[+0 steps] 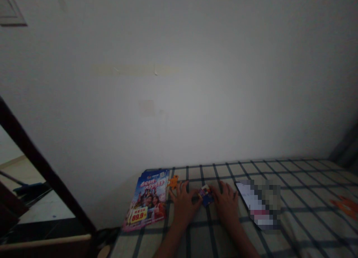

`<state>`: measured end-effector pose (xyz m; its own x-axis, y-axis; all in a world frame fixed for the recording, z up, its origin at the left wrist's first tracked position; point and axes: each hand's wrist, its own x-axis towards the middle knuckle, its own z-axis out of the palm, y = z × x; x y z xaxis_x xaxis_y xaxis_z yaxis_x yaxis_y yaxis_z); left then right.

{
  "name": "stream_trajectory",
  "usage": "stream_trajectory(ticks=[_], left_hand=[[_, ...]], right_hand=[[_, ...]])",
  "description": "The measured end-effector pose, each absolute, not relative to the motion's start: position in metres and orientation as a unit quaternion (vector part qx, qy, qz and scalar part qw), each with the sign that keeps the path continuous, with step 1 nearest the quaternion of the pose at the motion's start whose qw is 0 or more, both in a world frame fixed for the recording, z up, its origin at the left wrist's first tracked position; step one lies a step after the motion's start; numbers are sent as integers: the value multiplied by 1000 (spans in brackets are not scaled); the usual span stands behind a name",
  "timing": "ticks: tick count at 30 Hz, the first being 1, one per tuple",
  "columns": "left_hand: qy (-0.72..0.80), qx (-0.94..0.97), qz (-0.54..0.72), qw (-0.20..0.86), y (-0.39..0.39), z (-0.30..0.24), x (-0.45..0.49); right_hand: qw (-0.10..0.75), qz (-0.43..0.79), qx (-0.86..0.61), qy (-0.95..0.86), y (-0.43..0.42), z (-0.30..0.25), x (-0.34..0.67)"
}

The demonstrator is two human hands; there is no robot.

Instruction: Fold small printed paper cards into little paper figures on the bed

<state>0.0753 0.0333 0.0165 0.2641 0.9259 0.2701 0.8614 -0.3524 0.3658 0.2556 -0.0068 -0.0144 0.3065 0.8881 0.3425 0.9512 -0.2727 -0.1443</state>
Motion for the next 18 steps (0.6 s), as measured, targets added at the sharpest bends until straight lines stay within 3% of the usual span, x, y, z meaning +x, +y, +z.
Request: stream_trajectory(ticks=[18], left_hand=[[528, 802, 272, 66, 37, 4, 76]], right_hand=[[142, -52, -739, -656, -9, -7, 253]])
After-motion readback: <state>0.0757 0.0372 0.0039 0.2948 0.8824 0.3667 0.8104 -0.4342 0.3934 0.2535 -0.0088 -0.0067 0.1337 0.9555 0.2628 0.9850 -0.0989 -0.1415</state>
